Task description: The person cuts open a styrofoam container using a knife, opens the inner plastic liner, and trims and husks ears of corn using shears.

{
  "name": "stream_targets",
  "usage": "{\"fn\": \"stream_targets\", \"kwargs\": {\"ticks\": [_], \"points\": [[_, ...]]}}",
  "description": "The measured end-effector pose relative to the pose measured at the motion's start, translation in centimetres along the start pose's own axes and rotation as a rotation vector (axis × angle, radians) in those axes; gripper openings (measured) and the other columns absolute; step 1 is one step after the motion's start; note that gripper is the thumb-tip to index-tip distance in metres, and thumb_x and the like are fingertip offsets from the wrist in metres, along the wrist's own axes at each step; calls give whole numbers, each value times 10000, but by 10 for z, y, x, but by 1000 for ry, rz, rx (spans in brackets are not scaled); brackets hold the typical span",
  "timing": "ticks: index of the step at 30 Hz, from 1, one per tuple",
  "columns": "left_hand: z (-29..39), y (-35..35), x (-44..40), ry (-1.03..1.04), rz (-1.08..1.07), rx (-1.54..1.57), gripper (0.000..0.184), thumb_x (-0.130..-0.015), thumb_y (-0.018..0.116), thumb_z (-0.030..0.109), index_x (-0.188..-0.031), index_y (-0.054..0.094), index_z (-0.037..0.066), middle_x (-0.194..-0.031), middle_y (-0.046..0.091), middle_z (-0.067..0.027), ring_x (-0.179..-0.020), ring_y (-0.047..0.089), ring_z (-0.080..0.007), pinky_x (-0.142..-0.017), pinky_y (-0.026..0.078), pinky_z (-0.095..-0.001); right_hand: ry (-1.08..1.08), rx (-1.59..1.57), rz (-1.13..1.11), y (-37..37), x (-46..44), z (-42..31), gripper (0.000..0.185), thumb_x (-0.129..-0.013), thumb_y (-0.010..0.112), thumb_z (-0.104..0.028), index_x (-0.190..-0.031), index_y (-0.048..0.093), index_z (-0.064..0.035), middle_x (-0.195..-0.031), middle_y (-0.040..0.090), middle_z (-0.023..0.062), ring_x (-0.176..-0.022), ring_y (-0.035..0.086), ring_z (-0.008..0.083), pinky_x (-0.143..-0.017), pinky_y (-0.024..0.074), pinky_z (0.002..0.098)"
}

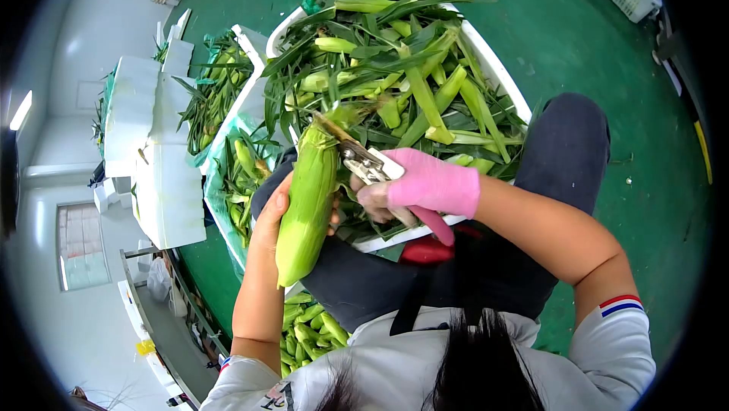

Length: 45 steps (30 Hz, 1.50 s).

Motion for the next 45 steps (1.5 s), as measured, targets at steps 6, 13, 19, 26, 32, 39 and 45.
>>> {"fn": "stream_targets", "kwargs": {"ticks": [6, 13, 19, 26, 32, 39, 45], "points": [[12, 3, -3, 58, 116, -145, 840, -812, 728, 420, -1472, 345, 68, -1112, 602, -264, -885, 676, -418, -683, 608, -461, 51, 211, 8, -8, 2, -1, 562, -793, 736, -116, -1281, 465, -48, -966, 560, 28, -811, 558, 105, -705, 487, 264], [-19, 17, 3, -304, -258, 215, 752, -872, 618, 472, -1434, 370, 39, -1064, 595, -273, -866, 665, -388, -705, 584, -426, 17, -34, 138, -21, 4, -6, 393, -804, 729, -165, -1102, 537, 5, -741, 581, 12, -563, 579, 113, -552, 497, 262], [-20, -6, -13, 53, 104, 140, 791, -820, 659, 622, -1319, 472, 37, -1031, 597, -187, -790, 644, -284, -659, 576, -381, -69, -333, 48, -46, 17, -35, 497, -875, 687, -288, -1190, 521, 59, -808, 633, 118, -696, 653, 210, -639, 537, 354], [43, -13, -1, 505, 468, -300, 704, -788, 809, 383, -1280, 455, 24, -1077, 607, -129, -802, 671, -266, -681, 583, -378, 202, -37, -39, 21, 3, 28, 625, -864, 740, -328, -1310, 448, -1, -892, 578, 3, -826, 554, 77, -712, 469, 260], [1, -3, -16, 329, 309, -196, 728, -781, 791, 431, -1301, 471, 36, -1093, 604, -113, -1039, 603, -229, -815, 565, -457, 93, -83, 237, -5, 1, 8, 235, -856, 736, -224, -890, 648, -9, -681, 616, 32, -580, 569, 113, -568, 469, 268], [7, -14, -6, 339, 315, -209, 790, -798, 689, 582, -1319, 487, 24, -1124, 612, -124, -1008, 631, -236, -792, 578, -413, 79, 0, 42, 10, -2, 15, 465, -841, 774, -235, -1165, 535, -3, -938, 616, 24, -832, 568, 81, -780, 487, 260], [-29, 1, -4, 129, 118, -144, 769, -768, 755, 522, -1279, 530, -6, -1050, 646, -127, -958, 658, -233, -774, 585, -416, 32, -56, 181, -6, -9, -4, 347, -851, 767, -246, -1031, 609, 4, -808, 628, 22, -675, 587, 96, -626, 507, 266]]}}
Point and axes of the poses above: each hand's wrist, its own x-axis away from the middle knuckle, its own y-axis out of the palm, z = x × y, the point moved 8 cm from there along -x, towards the middle knuckle
